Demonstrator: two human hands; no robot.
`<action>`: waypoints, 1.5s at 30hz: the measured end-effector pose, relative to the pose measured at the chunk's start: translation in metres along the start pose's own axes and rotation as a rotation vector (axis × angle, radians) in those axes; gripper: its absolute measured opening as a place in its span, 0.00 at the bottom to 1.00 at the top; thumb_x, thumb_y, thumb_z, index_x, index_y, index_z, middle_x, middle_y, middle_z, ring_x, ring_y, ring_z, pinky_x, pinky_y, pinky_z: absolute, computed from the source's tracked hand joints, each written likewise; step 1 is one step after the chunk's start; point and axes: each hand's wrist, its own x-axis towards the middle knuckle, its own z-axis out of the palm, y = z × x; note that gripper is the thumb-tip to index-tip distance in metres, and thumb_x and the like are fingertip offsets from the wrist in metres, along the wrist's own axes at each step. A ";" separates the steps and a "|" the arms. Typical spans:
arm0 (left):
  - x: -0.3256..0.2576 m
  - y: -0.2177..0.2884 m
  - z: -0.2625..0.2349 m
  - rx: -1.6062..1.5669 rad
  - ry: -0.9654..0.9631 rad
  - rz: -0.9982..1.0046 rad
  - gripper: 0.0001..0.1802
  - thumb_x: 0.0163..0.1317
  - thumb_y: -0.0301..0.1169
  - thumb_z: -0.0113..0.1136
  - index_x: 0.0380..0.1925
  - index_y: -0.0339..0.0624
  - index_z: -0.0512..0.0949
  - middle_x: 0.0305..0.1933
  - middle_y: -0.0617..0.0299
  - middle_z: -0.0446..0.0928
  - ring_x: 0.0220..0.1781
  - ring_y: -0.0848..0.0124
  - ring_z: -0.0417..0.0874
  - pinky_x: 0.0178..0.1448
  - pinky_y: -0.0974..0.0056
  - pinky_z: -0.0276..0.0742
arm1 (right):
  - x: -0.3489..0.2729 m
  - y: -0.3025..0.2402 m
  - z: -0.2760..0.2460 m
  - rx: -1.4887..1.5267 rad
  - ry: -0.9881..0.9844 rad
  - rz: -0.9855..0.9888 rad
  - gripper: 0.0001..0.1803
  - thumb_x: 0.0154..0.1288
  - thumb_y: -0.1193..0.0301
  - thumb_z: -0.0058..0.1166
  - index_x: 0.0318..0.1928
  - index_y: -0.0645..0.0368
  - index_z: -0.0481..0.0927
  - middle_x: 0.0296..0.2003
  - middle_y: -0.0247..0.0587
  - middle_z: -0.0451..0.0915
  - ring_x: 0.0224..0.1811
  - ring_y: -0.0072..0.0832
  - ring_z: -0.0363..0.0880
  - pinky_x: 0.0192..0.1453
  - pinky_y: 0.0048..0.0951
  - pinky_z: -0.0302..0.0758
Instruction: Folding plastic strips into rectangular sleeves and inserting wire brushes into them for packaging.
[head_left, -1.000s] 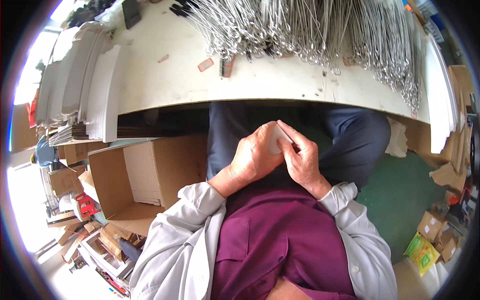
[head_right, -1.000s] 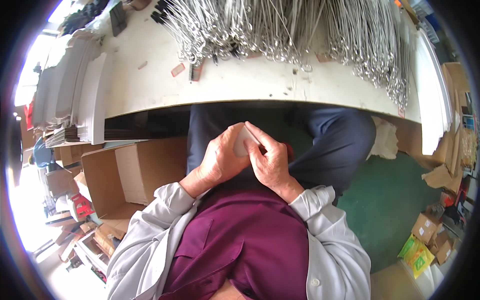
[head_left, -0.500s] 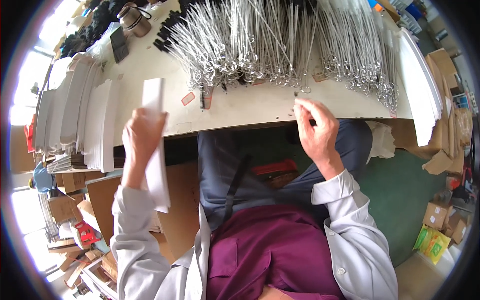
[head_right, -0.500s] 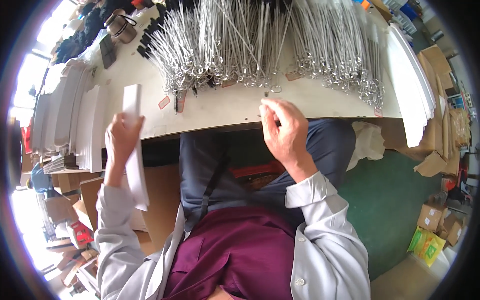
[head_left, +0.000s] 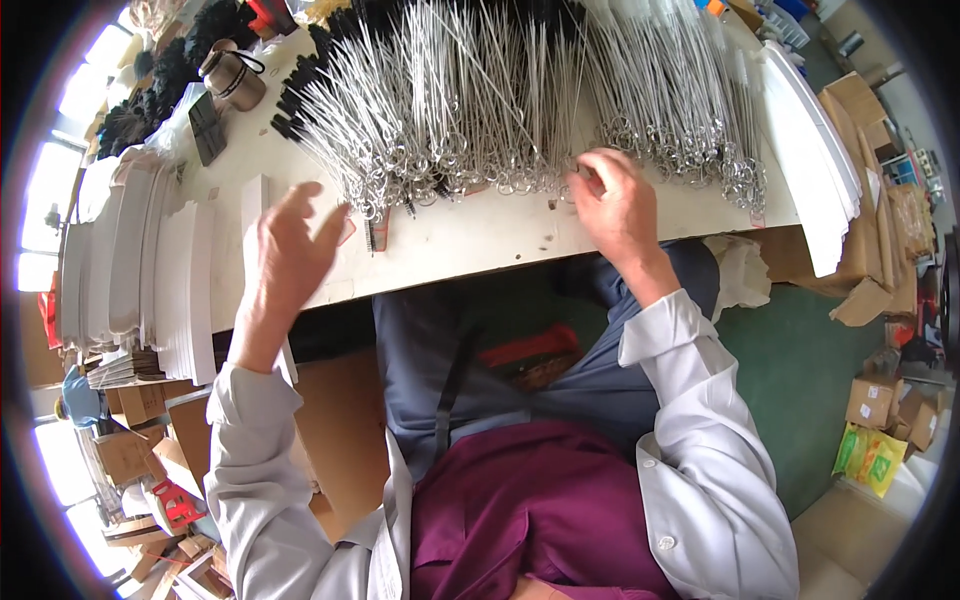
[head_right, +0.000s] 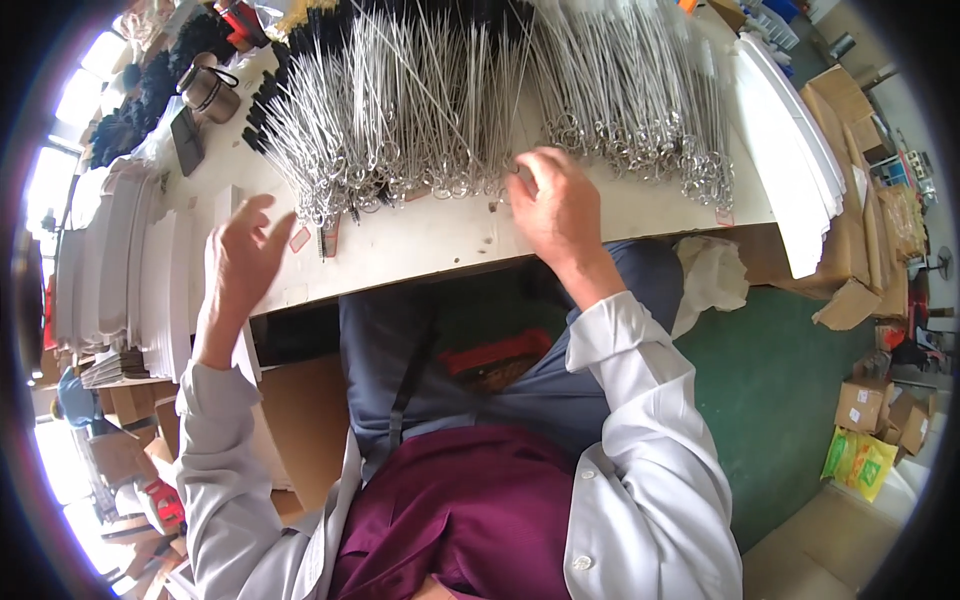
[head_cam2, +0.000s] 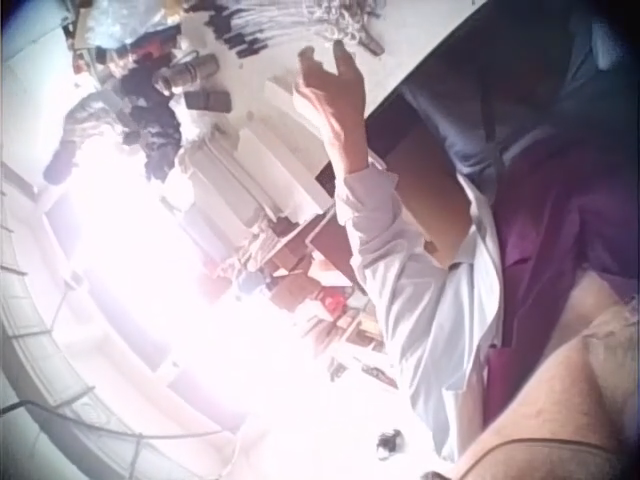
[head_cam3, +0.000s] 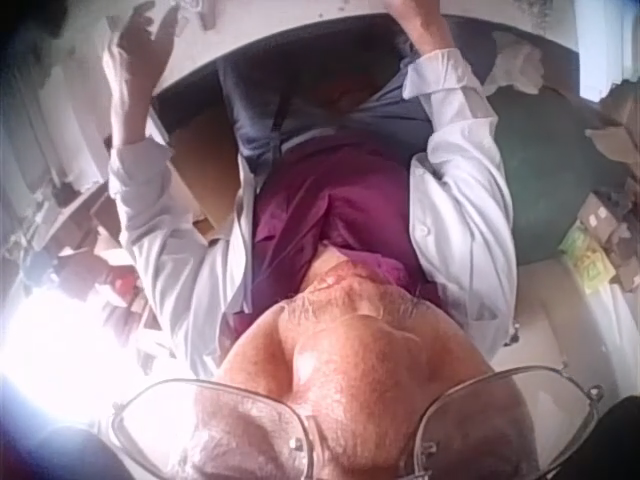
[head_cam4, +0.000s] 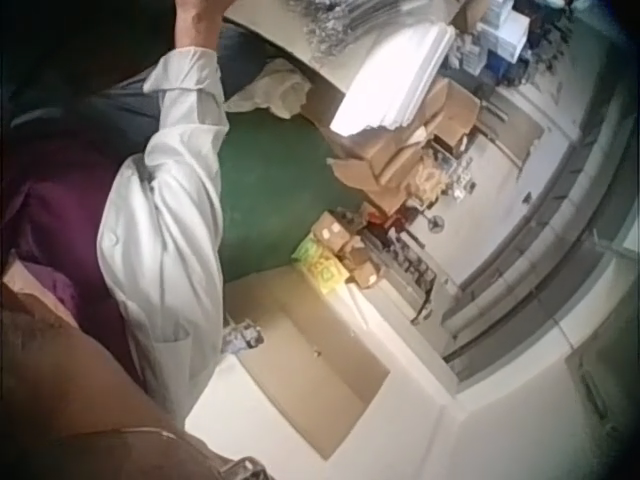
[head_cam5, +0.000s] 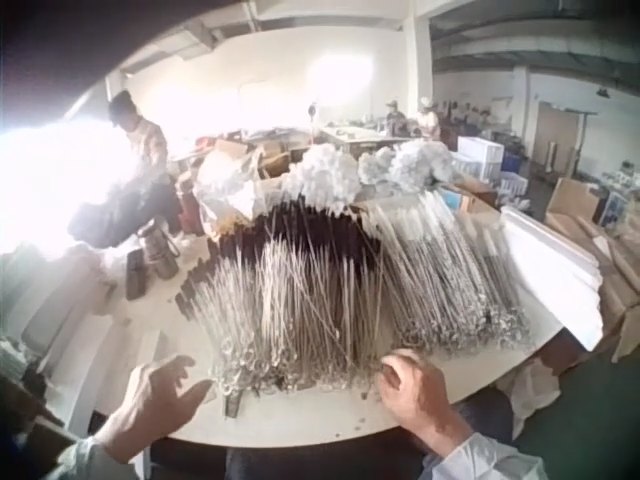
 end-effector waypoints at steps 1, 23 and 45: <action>-0.002 0.011 0.003 -0.047 -0.012 0.035 0.22 0.62 0.44 0.74 0.48 0.39 0.84 0.34 0.46 0.86 0.34 0.54 0.89 0.43 0.55 0.84 | 0.001 0.004 0.002 -0.006 0.007 -0.004 0.09 0.62 0.72 0.68 0.42 0.59 0.85 0.44 0.42 0.86 0.33 0.36 0.86 0.41 0.36 0.83; 0.054 0.181 0.094 -1.474 -0.693 -0.235 0.21 0.78 0.40 0.57 0.48 0.28 0.82 0.44 0.53 0.85 0.45 0.70 0.88 0.54 0.63 0.86 | -0.015 -0.052 -0.036 0.515 0.069 0.123 0.11 0.75 0.69 0.62 0.40 0.67 0.86 0.34 0.39 0.89 0.33 0.20 0.85 0.39 0.26 0.81; 0.105 0.166 0.108 0.053 -0.125 0.706 0.23 0.66 0.39 0.64 0.57 0.37 0.79 0.68 0.50 0.75 0.70 0.48 0.71 0.76 0.47 0.64 | 0.097 -0.022 -0.048 1.025 -0.354 0.601 0.17 0.80 0.66 0.49 0.51 0.69 0.83 0.21 0.31 0.75 0.19 0.19 0.70 0.23 0.24 0.68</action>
